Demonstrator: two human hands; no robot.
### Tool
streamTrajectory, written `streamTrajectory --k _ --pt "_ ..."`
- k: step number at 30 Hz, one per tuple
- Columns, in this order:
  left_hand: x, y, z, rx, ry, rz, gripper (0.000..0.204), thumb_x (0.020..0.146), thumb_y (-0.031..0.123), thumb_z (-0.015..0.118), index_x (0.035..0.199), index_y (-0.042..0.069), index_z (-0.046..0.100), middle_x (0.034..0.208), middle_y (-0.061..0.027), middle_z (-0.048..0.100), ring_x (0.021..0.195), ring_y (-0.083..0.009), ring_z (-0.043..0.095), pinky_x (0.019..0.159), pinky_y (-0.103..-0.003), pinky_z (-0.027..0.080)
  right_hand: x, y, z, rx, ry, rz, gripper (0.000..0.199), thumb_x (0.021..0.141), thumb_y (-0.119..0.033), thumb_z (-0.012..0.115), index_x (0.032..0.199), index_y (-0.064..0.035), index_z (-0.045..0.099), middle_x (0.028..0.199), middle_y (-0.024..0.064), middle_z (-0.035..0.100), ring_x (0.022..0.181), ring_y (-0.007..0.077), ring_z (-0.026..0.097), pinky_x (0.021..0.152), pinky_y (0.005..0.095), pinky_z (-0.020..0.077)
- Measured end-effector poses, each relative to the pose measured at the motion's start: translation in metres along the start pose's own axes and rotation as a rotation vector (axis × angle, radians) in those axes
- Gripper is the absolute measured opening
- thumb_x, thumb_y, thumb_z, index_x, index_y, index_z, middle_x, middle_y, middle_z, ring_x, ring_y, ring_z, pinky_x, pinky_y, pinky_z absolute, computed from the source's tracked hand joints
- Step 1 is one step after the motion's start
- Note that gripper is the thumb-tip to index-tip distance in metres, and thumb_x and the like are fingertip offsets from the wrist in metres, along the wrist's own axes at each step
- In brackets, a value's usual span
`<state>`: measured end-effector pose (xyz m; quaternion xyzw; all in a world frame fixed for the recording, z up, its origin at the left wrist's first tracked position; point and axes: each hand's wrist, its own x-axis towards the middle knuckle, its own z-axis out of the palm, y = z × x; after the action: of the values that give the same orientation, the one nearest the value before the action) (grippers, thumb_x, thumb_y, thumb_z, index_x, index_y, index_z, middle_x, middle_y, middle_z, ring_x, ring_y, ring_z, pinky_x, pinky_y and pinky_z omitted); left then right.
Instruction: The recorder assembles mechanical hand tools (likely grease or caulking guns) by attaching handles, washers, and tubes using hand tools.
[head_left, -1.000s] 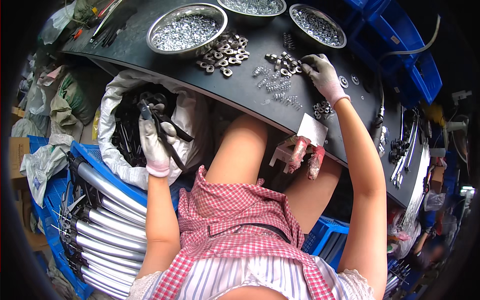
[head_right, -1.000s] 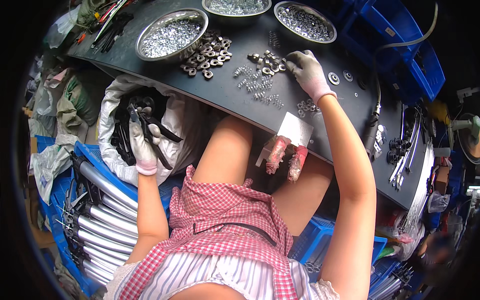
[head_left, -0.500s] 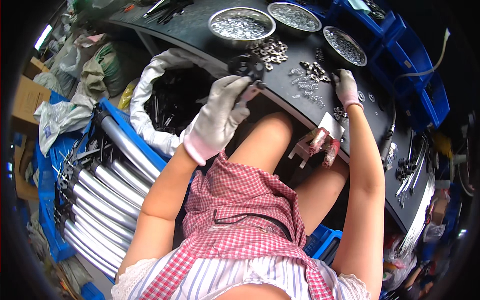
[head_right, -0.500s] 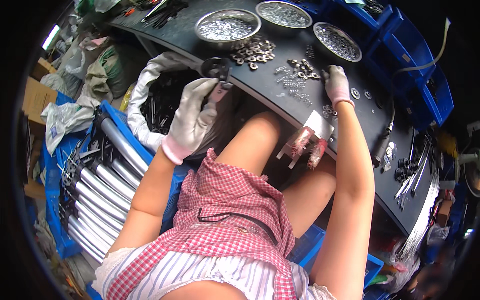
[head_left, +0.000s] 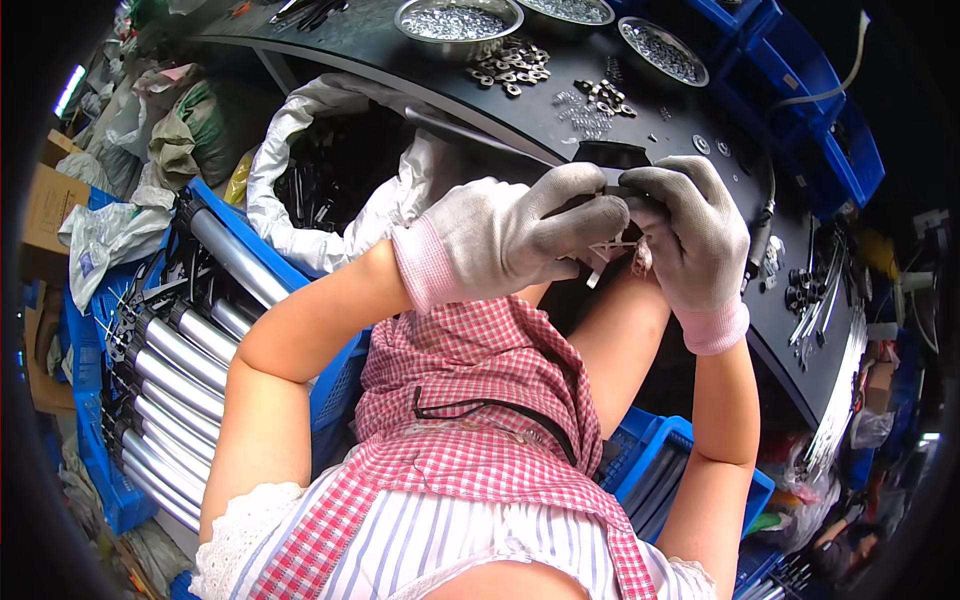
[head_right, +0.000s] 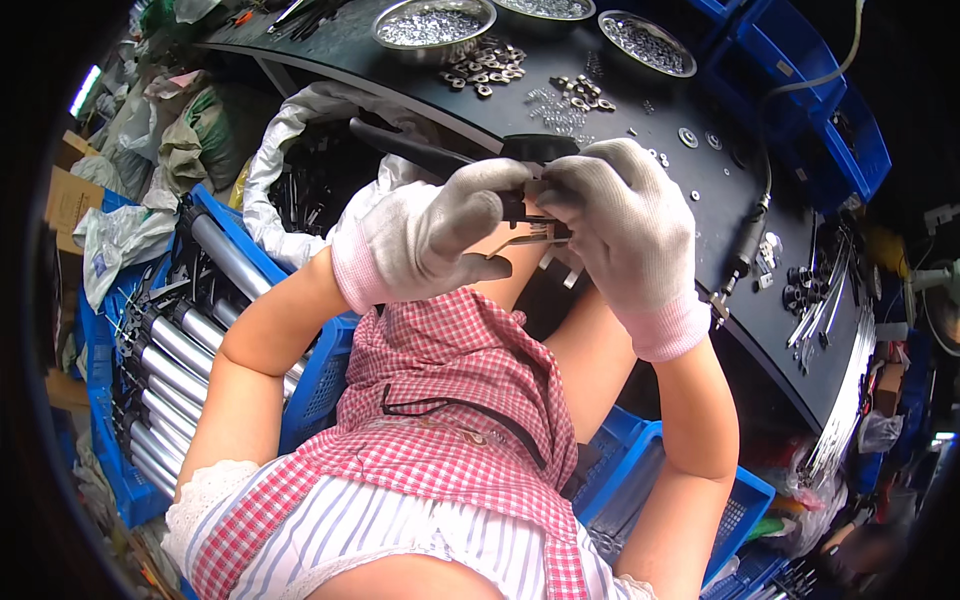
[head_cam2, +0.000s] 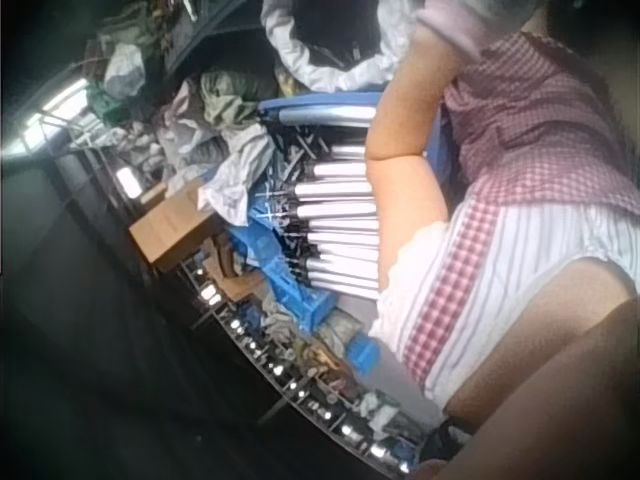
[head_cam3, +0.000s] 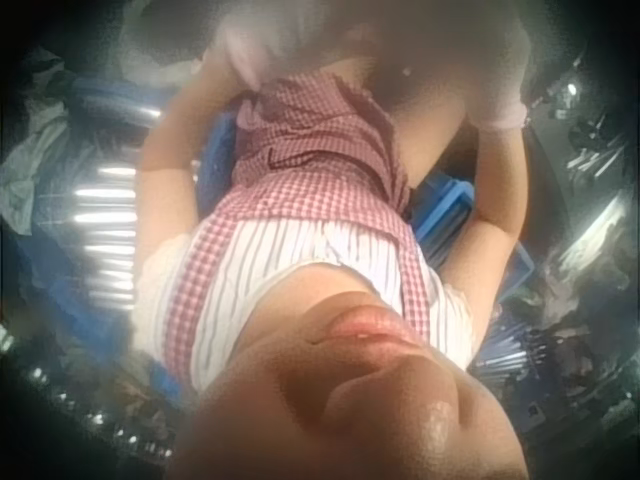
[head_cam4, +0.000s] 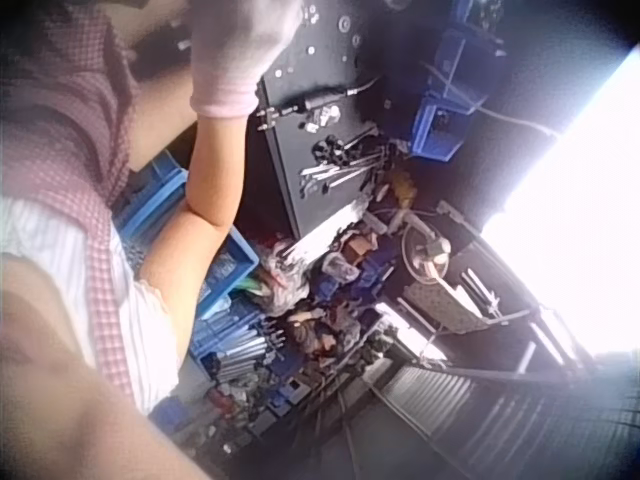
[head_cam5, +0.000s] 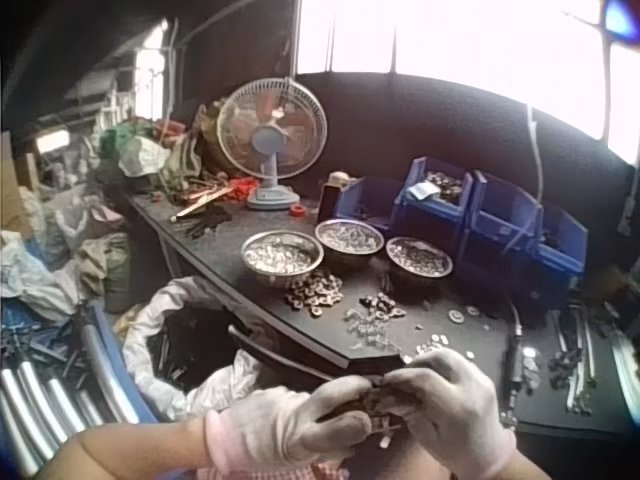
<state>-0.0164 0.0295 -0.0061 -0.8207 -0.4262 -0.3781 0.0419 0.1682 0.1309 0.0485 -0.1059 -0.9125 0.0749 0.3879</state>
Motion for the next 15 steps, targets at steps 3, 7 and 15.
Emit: streamTrajectory --k 3,7,15 --pt "0.009 0.005 -0.001 -0.015 -0.036 0.061 0.097 0.064 0.011 0.082 0.141 0.018 0.024 0.132 -0.0226 0.044 0.086 -0.0341 0.066 0.063 -0.033 0.057 -0.01 -0.004 -0.005 -0.027 0.015 0.036 0.02 0.07 -0.008 0.073 0.089 -0.0053 0.067 0.08 0.0094 0.061 0.074 0.0271 0.062 0.064 0.035 0.0508" --pt "0.019 0.014 -0.006 0.016 -0.123 0.036 0.112 0.067 0.015 0.081 0.148 0.023 0.003 0.132 -0.0234 0.044 0.082 -0.0329 0.066 0.063 -0.033 0.057 -0.019 -0.009 -0.007 -0.023 0.093 0.091 0.019 0.07 -0.009 0.073 0.088 -0.005 0.067 0.081 0.0097 0.062 0.071 0.0266 0.062 0.063 0.034 0.0512" --pt "0.025 0.018 -0.003 -0.035 -0.101 0.061 0.113 0.068 0.017 0.081 0.148 0.022 0.002 0.132 -0.0239 0.044 0.085 -0.0354 0.066 0.067 -0.034 0.057 -0.017 -0.018 -0.018 -0.325 0.06 0.007 0.015 0.07 -0.011 0.069 0.082 -0.0092 0.061 0.076 0.0042 0.053 0.069 0.0222 0.058 0.06 0.0336 0.0481"
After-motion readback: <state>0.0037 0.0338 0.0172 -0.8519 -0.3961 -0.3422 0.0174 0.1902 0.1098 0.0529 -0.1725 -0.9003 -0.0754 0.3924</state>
